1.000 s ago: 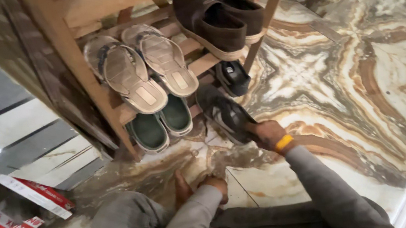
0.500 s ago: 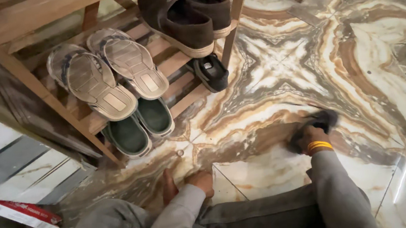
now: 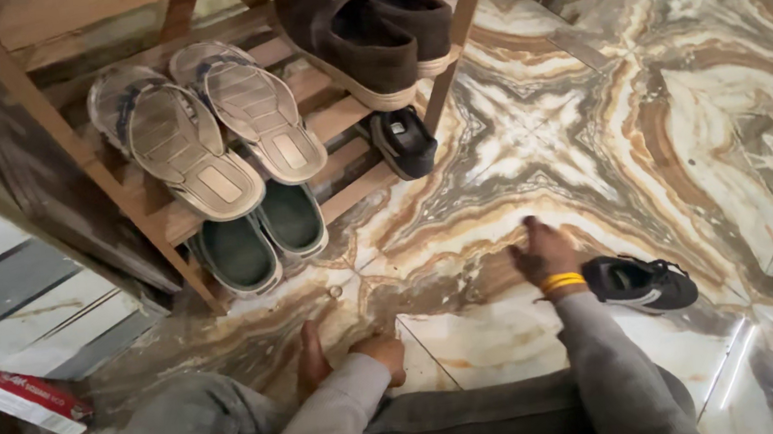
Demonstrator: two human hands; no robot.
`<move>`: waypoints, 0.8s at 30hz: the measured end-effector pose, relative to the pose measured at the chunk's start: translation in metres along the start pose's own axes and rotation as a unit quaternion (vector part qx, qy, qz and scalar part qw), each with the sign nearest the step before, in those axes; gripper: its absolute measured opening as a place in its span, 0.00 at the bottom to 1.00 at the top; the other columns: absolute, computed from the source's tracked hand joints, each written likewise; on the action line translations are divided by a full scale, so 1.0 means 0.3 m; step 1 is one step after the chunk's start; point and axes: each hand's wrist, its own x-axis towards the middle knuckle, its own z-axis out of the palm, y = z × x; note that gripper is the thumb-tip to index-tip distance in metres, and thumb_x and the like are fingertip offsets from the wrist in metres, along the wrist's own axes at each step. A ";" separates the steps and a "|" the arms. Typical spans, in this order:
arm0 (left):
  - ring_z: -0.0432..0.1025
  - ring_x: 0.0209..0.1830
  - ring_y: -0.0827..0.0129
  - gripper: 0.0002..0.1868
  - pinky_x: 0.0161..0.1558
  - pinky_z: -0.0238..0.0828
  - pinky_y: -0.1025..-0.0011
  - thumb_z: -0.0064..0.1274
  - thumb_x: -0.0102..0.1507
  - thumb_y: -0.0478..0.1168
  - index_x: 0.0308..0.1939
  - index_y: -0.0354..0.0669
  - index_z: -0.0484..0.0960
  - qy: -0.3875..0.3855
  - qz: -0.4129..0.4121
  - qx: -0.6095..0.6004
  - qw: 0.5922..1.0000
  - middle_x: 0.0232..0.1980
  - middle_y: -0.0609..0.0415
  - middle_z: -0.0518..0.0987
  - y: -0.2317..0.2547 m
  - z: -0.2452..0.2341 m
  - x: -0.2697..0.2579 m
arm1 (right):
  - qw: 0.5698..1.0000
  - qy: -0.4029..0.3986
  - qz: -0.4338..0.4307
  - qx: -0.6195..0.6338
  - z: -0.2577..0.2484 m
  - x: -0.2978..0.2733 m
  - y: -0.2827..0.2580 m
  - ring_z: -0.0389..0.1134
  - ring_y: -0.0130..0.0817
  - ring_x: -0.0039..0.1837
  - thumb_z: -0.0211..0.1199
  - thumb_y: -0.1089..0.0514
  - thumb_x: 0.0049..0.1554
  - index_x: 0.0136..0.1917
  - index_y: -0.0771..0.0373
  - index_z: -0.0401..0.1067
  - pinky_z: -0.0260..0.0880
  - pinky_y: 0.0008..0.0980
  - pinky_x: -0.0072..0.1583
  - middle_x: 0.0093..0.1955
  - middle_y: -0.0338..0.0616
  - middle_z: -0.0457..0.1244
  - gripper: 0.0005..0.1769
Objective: The person sits on the floor and organizes several pairs of shoes by picking them up and placing them on a wooden shoe rack. The person handles sandals, slip-ons, and sneakers, arranging them on the shelves.
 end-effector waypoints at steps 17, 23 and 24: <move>0.76 0.60 0.50 0.18 0.57 0.75 0.54 0.57 0.56 0.38 0.50 0.42 0.86 -0.031 0.020 -0.006 0.999 0.58 0.44 0.81 -0.008 -0.001 0.050 | 0.986 -0.015 -0.153 0.058 0.084 0.492 -0.500 0.68 0.64 0.59 0.76 0.49 0.45 0.71 0.56 0.62 0.69 0.51 0.60 0.57 0.64 0.67 0.44; 0.76 0.59 0.51 0.17 0.56 0.75 0.54 0.57 0.56 0.38 0.49 0.42 0.86 -0.018 0.020 -0.005 1.000 0.57 0.44 0.81 -0.017 0.022 0.081 | 0.947 0.076 -0.308 0.046 0.094 0.255 -0.302 0.71 0.61 0.45 0.73 0.44 0.49 0.46 0.60 0.76 0.71 0.53 0.49 0.38 0.56 0.69 0.20; 0.76 0.59 0.51 0.17 0.56 0.76 0.54 0.57 0.56 0.38 0.49 0.42 0.87 -0.016 0.019 -0.004 1.000 0.57 0.45 0.81 -0.016 0.027 0.083 | 0.952 0.060 -0.297 0.043 0.070 0.202 -0.257 0.71 0.60 0.45 0.72 0.44 0.50 0.46 0.59 0.76 0.71 0.53 0.49 0.39 0.56 0.69 0.19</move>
